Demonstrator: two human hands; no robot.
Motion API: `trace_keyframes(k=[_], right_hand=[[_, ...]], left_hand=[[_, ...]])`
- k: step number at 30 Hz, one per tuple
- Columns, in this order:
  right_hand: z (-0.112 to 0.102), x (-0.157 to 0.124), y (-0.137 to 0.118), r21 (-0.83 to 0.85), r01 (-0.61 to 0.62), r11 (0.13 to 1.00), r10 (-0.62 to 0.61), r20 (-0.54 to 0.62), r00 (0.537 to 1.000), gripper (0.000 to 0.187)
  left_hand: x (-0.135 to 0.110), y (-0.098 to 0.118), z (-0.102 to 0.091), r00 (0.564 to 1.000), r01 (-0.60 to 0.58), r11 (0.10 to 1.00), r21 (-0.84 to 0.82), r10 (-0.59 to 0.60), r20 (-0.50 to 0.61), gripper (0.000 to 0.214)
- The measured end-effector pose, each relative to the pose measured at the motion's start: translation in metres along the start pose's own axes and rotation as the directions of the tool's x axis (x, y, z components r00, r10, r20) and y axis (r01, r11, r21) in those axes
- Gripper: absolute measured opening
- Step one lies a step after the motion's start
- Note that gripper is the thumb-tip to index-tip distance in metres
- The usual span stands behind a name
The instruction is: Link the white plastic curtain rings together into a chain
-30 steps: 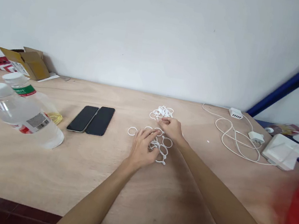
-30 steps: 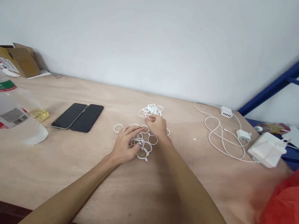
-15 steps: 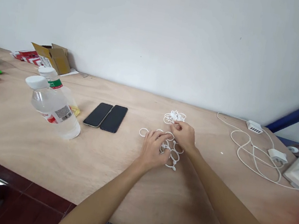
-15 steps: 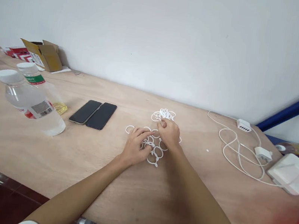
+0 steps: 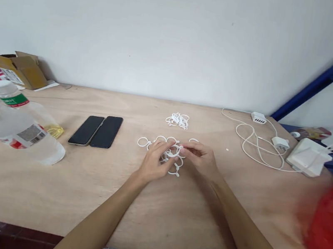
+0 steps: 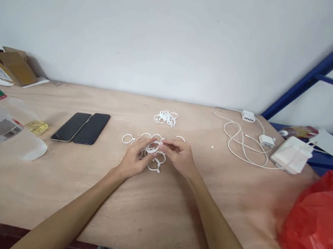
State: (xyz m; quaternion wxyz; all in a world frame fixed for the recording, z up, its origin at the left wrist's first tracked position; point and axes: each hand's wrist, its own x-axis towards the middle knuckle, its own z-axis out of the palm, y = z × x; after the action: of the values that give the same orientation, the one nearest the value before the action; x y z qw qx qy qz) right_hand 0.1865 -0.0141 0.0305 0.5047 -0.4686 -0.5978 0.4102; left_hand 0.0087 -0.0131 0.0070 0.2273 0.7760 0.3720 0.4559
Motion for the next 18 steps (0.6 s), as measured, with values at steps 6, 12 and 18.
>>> trace_keyframes(k=[6, 12, 18], right_hand=[[0.004, -0.002, 0.003, 0.229, -0.150, 0.962, 0.148, 0.025, 0.989, 0.023], [0.016, -0.006, 0.005, 0.314, -0.170, 0.934, 0.166, 0.039, 0.985, 0.020], [0.016, 0.000, 0.012, 0.268, -0.177, 0.947, 0.172, 0.040, 0.984, 0.027]], left_hand=[[-0.001, 0.001, 0.000, 0.999, 0.015, 1.000, -0.018, -0.014, 0.038, 0.035], [-0.001, 0.000, -0.001, 0.998, 0.054, 0.996, -0.065, -0.051, 0.045, 0.033], [0.001, -0.002, 0.000, 0.991, 0.126, 0.991, -0.041, -0.124, 0.051, 0.030]])
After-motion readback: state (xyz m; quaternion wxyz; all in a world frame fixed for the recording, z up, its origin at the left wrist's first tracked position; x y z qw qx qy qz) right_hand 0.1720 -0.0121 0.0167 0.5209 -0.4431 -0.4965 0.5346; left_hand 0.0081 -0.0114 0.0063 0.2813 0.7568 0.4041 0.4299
